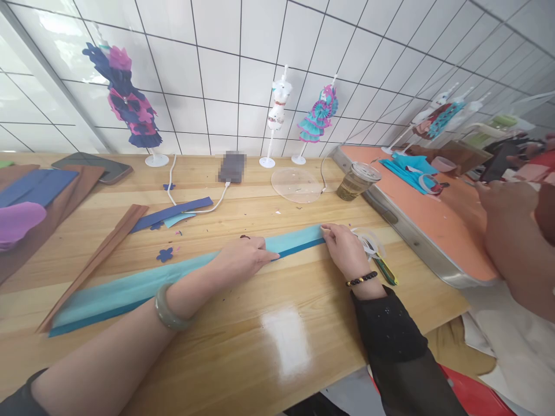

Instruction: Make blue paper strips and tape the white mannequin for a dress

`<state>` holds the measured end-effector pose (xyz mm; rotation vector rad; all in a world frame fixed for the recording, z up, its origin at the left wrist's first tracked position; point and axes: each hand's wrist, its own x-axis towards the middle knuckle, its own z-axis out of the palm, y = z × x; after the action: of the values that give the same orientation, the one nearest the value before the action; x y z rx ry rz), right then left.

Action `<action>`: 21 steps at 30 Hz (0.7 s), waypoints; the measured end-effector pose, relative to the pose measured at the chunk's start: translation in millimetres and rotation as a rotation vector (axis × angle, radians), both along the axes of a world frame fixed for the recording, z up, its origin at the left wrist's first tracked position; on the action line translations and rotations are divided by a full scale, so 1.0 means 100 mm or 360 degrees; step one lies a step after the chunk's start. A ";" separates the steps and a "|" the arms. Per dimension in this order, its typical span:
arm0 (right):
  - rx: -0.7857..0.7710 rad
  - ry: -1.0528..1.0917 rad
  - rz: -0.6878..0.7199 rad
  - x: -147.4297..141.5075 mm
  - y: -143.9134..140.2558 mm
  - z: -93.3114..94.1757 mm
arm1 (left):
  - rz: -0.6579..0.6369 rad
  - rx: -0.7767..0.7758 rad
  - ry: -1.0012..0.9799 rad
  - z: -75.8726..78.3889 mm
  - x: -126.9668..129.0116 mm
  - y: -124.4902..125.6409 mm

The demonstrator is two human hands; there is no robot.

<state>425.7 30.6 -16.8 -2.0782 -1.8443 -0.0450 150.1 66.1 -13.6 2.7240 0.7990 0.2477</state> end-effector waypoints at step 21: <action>0.0113 -0.0028 0.1111 -0.72 -0.57 0.11 | -0.0041 0.0160 0.0041 0.00 0.02 -0.01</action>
<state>353.2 -26.1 -5.7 -1.2929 -2.4259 0.0496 151.7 65.5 -13.7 2.8346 0.7781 0.2540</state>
